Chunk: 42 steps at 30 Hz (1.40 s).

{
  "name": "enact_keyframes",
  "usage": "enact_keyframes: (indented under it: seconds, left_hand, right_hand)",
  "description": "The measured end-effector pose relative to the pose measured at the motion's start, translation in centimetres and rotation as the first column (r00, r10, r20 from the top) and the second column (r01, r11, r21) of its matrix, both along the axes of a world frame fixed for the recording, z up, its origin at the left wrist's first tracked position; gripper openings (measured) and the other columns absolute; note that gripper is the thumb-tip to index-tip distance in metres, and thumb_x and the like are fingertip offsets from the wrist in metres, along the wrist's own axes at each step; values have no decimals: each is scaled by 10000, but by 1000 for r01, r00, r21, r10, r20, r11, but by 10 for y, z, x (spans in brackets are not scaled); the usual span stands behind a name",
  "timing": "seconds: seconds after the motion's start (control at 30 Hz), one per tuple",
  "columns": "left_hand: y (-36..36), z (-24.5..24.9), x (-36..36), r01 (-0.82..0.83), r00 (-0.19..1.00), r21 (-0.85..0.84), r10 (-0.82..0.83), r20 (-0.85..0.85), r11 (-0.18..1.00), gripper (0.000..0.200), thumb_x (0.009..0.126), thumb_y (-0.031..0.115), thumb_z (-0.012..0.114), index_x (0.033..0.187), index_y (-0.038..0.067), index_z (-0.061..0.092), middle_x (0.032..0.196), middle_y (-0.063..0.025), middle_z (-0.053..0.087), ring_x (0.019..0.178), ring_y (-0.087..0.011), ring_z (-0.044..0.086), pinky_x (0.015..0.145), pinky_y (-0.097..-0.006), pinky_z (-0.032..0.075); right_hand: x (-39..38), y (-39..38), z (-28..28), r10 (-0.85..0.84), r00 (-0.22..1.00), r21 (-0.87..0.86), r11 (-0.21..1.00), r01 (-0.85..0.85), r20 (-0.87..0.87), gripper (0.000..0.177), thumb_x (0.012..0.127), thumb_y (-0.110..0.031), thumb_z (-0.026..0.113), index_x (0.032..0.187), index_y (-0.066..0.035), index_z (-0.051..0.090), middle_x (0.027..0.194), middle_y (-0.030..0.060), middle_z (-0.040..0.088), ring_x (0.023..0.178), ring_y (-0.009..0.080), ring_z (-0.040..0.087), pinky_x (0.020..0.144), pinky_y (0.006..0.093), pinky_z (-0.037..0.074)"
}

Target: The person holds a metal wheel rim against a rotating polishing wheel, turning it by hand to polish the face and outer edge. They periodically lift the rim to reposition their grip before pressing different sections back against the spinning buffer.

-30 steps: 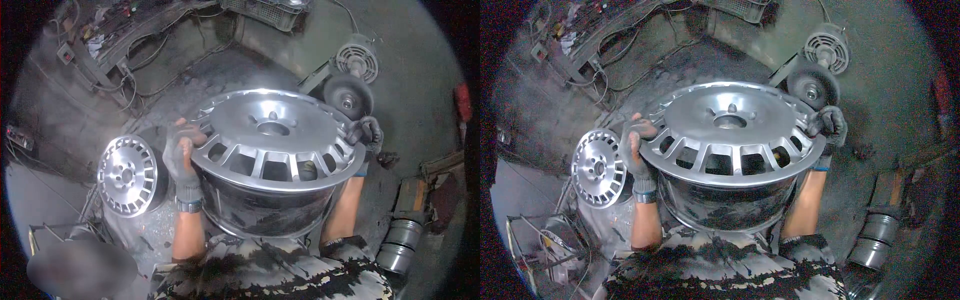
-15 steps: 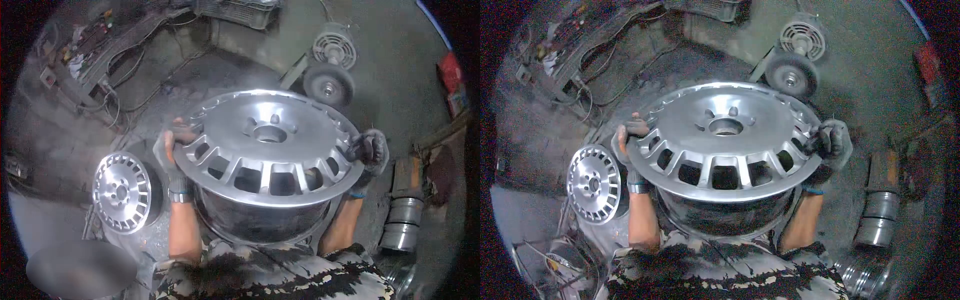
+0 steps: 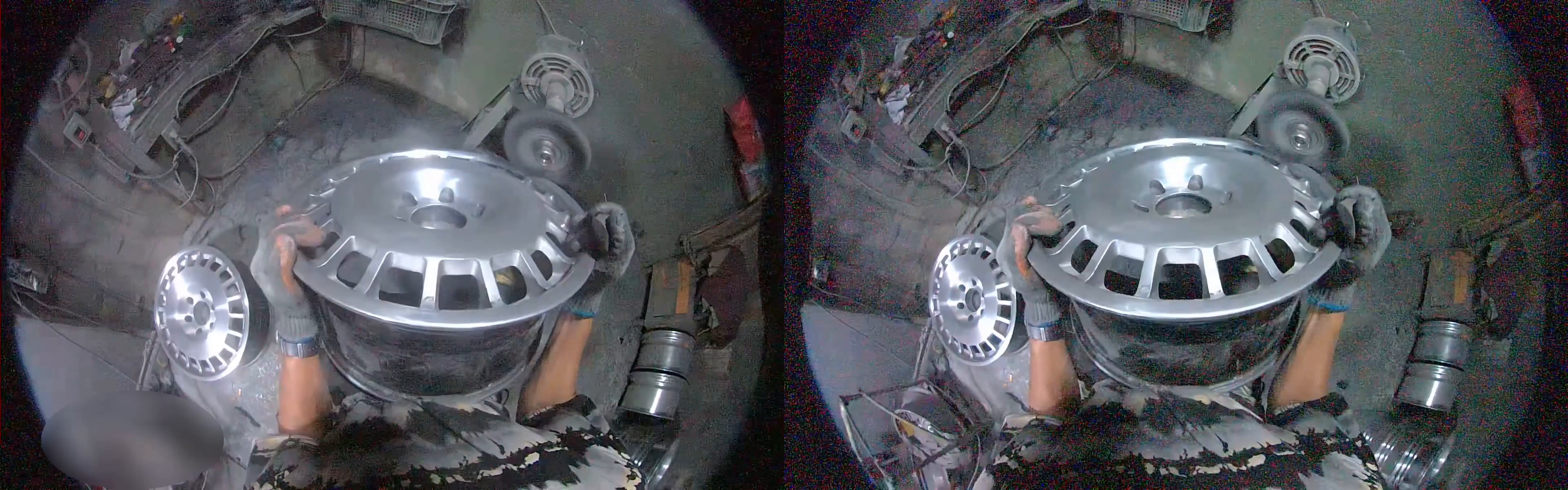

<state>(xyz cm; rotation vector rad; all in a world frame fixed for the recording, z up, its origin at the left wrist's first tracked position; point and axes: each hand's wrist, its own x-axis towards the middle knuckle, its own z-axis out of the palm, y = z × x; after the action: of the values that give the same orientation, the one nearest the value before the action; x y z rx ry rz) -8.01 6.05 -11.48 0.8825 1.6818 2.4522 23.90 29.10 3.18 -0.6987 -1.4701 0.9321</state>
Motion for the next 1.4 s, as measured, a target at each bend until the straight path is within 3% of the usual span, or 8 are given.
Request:
enact_keyframes:
  seconds: [0.2,0.23,0.53,0.67,0.7,0.97,1.13,1.4]
  left_hand:
    - [-4,27,17,-67,991,-33,63,-115,997,462,1020,316,521,963,-85,740,1007,-160,748,1065,-276,673,1069,-442,471]
    - [-3,25,16,-80,990,-18,77,-117,997,407,992,296,575,946,-68,751,978,-137,749,1091,-269,653,1070,-444,456]
    - [6,37,27,-169,978,-17,165,-128,986,307,969,184,580,918,-69,746,864,-131,741,953,-250,656,1119,-467,426]
    - [-8,37,42,-85,993,-42,81,-90,995,381,1011,232,565,934,-92,749,1000,-167,743,1093,-282,676,1122,-443,449]
    - [-11,40,47,-110,989,-62,104,-102,992,397,1009,250,557,930,-88,750,1003,-167,743,1102,-288,674,1115,-441,452]
    - [-51,56,65,25,953,-115,-59,-297,993,395,938,315,585,880,-26,776,945,-128,716,1054,-285,640,1132,-499,398]
    - [-58,83,73,65,888,-239,-166,-429,969,290,902,264,623,785,22,732,857,-123,676,981,-302,613,1098,-514,411]
    - [-43,86,85,-159,880,-262,16,-475,952,165,909,165,689,846,18,730,932,-161,651,1063,-407,579,1015,-515,445]
  right_hand:
    - [-11,18,-8,184,961,-131,968,-213,-206,291,1083,-245,518,961,-10,638,708,28,610,535,93,527,452,252,388]
    - [-14,19,-3,118,992,27,993,-119,48,307,1078,-238,509,950,3,649,737,28,616,590,96,551,485,258,408]
    - [-10,48,-13,94,996,108,990,-94,1,394,1072,-297,510,923,26,679,745,22,624,575,116,566,535,258,406]
    - [4,27,-8,113,993,87,990,-114,18,360,1064,-272,508,915,12,672,744,45,633,583,122,591,535,268,434]
    - [7,17,-5,-128,962,421,907,14,243,274,1039,-218,542,920,0,659,739,71,636,614,135,621,554,268,458]
    - [32,-55,2,-138,986,320,942,102,90,410,1085,-386,503,1061,-1,644,841,50,669,639,101,587,575,246,467]
    - [37,-68,7,-71,996,41,996,73,-59,385,1077,-384,536,1064,-14,639,833,51,672,635,98,590,569,231,452]
    - [26,-31,-4,75,993,70,995,-68,-95,250,1061,-260,541,1071,-31,641,770,22,636,614,100,580,576,235,466]
